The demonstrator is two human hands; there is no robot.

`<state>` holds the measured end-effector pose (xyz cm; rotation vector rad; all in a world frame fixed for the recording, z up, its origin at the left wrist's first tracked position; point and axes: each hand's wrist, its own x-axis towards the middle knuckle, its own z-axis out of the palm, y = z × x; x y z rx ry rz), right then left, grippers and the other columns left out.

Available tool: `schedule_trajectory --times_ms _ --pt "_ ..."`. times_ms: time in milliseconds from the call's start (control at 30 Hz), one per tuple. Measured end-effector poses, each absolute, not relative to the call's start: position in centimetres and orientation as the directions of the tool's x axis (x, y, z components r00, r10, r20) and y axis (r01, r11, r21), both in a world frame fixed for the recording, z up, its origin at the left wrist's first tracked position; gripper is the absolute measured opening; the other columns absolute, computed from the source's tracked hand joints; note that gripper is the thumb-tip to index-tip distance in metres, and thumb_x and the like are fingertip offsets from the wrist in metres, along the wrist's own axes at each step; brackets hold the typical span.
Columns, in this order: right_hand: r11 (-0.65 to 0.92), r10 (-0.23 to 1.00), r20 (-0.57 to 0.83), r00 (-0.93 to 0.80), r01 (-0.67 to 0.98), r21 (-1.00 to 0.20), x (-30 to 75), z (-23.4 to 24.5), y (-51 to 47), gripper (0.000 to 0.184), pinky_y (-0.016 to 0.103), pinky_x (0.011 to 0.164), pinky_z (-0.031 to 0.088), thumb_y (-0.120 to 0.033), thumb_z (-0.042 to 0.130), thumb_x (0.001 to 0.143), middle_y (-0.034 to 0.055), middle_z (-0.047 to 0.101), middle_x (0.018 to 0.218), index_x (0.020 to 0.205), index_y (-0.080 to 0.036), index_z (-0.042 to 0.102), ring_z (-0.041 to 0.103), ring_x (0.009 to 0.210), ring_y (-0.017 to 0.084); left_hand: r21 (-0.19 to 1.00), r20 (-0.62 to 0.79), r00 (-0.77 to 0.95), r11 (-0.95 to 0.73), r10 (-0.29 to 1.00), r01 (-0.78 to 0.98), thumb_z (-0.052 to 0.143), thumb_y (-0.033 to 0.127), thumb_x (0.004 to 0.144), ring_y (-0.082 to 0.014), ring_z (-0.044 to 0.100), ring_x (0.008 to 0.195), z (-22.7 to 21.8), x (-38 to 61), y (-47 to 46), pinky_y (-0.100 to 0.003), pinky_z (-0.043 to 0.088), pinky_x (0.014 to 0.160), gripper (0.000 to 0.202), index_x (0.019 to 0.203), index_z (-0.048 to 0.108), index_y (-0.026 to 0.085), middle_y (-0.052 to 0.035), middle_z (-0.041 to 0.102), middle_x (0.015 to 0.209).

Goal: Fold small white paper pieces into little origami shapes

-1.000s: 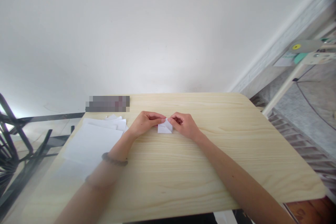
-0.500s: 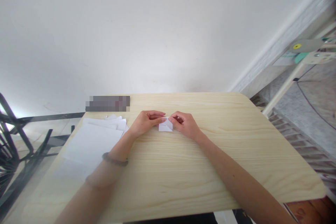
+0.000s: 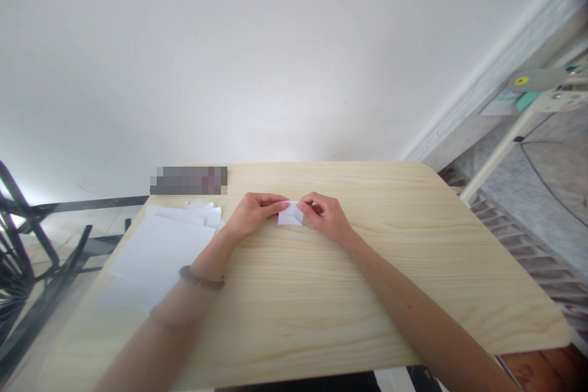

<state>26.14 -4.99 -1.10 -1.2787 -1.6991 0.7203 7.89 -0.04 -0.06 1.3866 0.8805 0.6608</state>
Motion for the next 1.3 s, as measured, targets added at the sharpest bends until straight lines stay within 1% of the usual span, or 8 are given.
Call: schedule_trajectory --times_ms 200,500,700,800,1000,1133,1300 --pt "0.302 0.952 0.287 -0.104 0.454 -0.838 26.16 -1.08 -4.97 0.023 0.018 0.046 0.039 -0.036 0.045 0.081 -0.0005 0.055 0.06 0.075 -0.017 0.057 0.05 0.051 0.008 0.991 -0.13 0.548 0.086 0.826 0.106 0.063 0.038 0.068 -0.0163 0.059 0.074 0.03 7.92 -0.08 -0.025 0.046 0.07 0.03 0.086 0.068 0.015 -0.0032 0.068 0.082" --pt "0.304 0.952 0.282 -0.116 0.457 -0.836 26.18 -0.96 -4.96 0.022 0.018 0.046 0.039 -0.035 0.044 0.082 -0.0007 0.054 0.06 0.075 -0.017 0.056 0.047 0.048 0.007 0.995 -0.088 0.556 0.051 0.826 0.081 0.061 0.034 0.071 -0.014 0.057 0.069 -0.08 7.94 -0.19 -0.023 0.044 0.065 0.024 0.08 0.068 0.013 -0.002 0.066 0.074" --pt "0.308 0.951 0.282 -0.126 0.456 -0.835 26.18 -0.89 -5.02 0.022 0.018 0.046 0.039 -0.034 0.044 0.082 -0.0013 0.053 0.058 0.074 -0.017 0.056 0.047 0.047 0.007 0.994 -0.094 0.535 0.049 0.84 0.098 0.061 0.036 0.07 -0.0163 0.058 0.071 -0.02 7.95 -0.27 -0.025 0.045 0.068 0.026 0.079 0.068 0.012 -0.0034 0.066 0.077" --pt "0.315 0.949 0.282 -0.14 0.452 -0.835 26.27 -0.87 -5.04 0.022 0.017 0.046 0.038 -0.033 0.045 0.082 -0.0015 0.052 0.057 0.074 -0.016 0.056 0.047 0.047 0.007 0.993 -0.1 0.543 0.049 0.834 0.107 0.061 0.036 0.071 -0.016 0.058 0.072 0.04 7.97 -0.26 -0.025 0.045 0.068 0.027 0.08 0.067 0.012 -0.004 0.067 0.078" --pt "0.336 0.942 0.293 -0.164 0.432 -0.837 26.46 -1.07 -5.01 0.021 0.017 0.047 0.037 -0.032 0.045 0.082 -0.0021 0.051 0.056 0.073 -0.015 0.055 0.045 0.046 0.006 0.99 -0.088 0.534 0.015 0.841 0.139 0.063 0.037 0.068 -0.0143 0.058 0.068 0.05 8.09 -0.21 -0.024 0.045 0.063 0.027 0.08 0.066 0.013 -0.0039 0.066 0.075" --pt "0.352 0.936 0.306 -0.173 0.448 -0.822 26.44 -1.34 -4.96 0.021 0.018 0.048 0.036 -0.032 0.046 0.081 -0.0018 0.052 0.057 0.073 -0.016 0.056 0.045 0.047 0.006 0.988 -0.073 0.555 -0.016 0.829 0.153 0.061 0.037 0.07 -0.0144 0.057 0.068 -0.01 8.08 -0.28 -0.024 0.044 0.063 0.028 0.081 0.066 0.012 -0.0049 0.066 0.077" --pt "0.369 0.929 0.307 -0.206 0.468 -0.803 26.44 -1.39 -4.98 0.021 0.018 0.047 0.034 -0.03 0.046 0.081 -0.0014 0.052 0.059 0.071 -0.016 0.057 0.042 0.048 0.007 0.982 -0.068 0.566 -0.046 0.822 0.186 0.059 0.037 0.072 -0.0135 0.055 0.064 -0.07 7.96 -0.36 -0.022 0.041 0.058 0.028 0.077 0.067 0.011 -0.0036 0.065 0.071"
